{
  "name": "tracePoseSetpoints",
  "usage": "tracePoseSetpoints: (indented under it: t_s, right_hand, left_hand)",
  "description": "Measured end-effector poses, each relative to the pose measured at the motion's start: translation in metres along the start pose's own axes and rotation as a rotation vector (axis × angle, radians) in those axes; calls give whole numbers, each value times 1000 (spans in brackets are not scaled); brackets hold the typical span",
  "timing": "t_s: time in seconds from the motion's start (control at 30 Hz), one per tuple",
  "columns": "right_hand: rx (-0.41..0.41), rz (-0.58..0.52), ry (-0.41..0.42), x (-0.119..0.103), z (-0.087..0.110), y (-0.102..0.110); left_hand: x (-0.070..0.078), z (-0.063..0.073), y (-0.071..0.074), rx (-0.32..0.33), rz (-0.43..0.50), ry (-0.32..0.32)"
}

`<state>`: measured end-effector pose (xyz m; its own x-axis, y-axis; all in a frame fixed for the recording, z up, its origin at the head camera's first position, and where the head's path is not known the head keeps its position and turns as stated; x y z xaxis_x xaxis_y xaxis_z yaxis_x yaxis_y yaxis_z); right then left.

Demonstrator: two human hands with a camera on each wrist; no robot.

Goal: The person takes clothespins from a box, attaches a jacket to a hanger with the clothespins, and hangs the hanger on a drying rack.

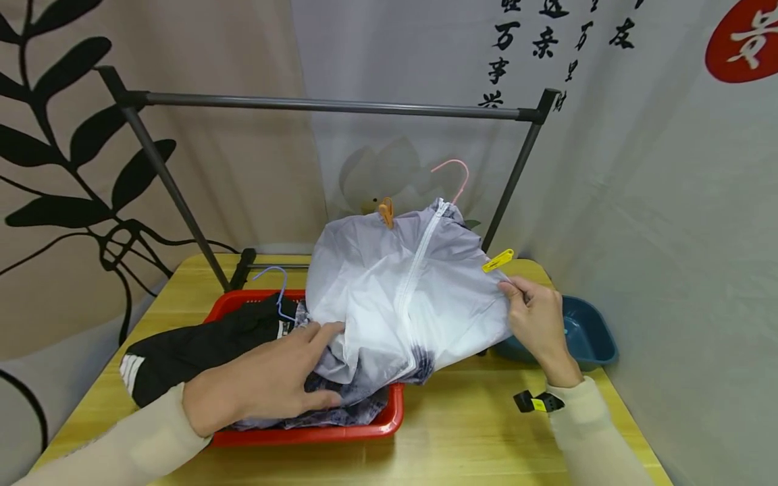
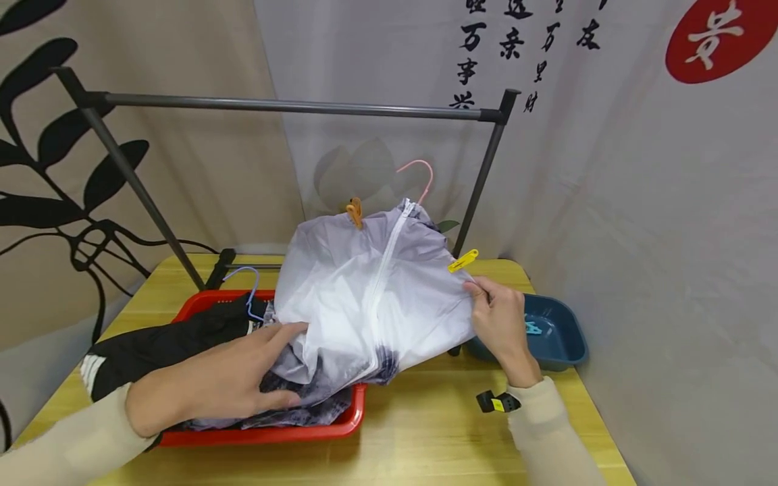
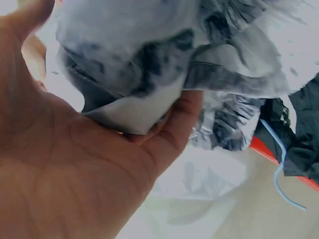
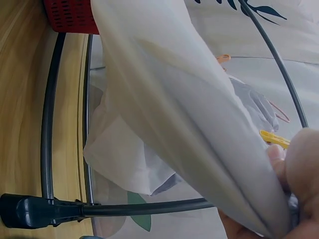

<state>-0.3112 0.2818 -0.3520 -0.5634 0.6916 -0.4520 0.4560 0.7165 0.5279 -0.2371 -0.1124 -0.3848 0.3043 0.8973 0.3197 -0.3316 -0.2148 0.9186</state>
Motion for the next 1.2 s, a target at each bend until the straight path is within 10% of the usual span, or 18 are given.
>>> tracePoseSetpoints:
  t_s: [0.57, 1.2]
  right_hand:
    - [1, -9, 8, -5, 2, 5]
    - [4, 15, 33, -9, 5, 8]
  left_hand:
    - [6, 3, -24, -266, 29, 39]
    - [20, -10, -22, -41, -201, -86]
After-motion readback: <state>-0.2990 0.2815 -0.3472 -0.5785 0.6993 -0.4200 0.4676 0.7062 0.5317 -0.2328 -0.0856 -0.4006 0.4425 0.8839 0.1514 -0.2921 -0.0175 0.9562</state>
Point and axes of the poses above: each hand's wrist, its own z-axis away from the middle knuckle, its own y-axis out of the back of the hand, x = y × z, the point moved 10 cm from there along -z, towards the middle knuckle, and after that the axes turned 12 degrees about y, right-handed, at the moved point
